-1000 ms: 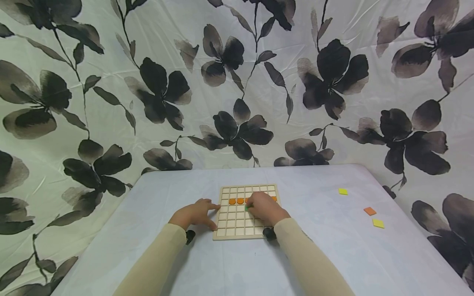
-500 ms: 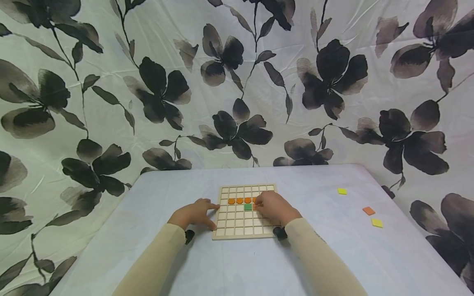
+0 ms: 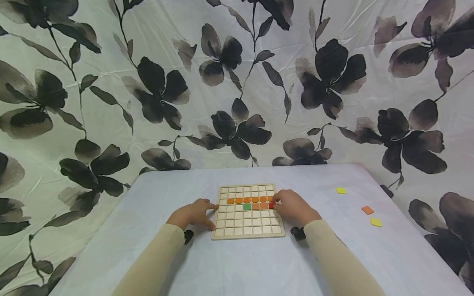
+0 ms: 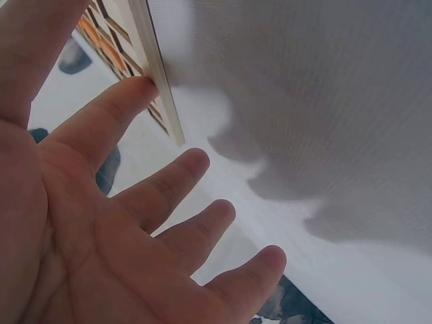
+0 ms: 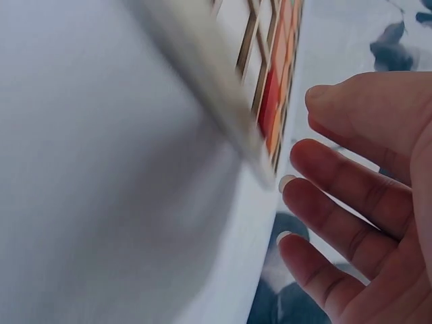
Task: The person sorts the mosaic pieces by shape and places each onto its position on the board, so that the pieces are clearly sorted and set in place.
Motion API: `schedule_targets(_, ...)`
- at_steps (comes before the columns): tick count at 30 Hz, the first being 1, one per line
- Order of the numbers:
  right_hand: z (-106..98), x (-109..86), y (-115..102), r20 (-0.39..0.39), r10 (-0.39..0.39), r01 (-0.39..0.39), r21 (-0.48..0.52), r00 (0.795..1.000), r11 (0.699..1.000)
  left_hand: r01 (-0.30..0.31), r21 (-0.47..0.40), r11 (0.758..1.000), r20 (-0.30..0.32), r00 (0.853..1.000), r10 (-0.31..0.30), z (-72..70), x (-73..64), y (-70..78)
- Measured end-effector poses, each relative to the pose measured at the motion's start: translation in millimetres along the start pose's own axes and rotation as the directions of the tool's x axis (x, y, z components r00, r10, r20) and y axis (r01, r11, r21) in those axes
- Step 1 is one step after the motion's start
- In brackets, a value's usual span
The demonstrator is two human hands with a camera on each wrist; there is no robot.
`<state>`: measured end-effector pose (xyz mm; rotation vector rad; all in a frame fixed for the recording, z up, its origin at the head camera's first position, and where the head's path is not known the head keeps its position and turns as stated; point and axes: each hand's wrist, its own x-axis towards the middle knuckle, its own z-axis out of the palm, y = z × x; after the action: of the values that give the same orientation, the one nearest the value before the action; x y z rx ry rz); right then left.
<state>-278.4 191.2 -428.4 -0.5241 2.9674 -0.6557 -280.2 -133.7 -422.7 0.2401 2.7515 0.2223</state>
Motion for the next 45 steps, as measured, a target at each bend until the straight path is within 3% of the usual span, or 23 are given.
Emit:
schedule_targets(15,-21.8,-26.1,45.5,-0.031,0.076,-0.077,-0.049,0.997,0.996,-0.041,0.003,0.999,-0.006,0.999,0.041,-2.2,-1.8,-0.8)
schedule_targets(38,-50.3,-74.6,101.1,-0.117,0.131,-0.141,-0.086,0.985,0.986,-0.020,-0.025,0.999,0.010,1.000,0.020,-2.1,-1.6,-0.7)
schedule_targets(45,-56.5,-86.5,118.9,-0.134,0.221,-0.234,-0.088,0.966,0.968,-0.024,-0.026,0.999,0.009,1.000,0.024,-1.9,-1.2,-1.1)
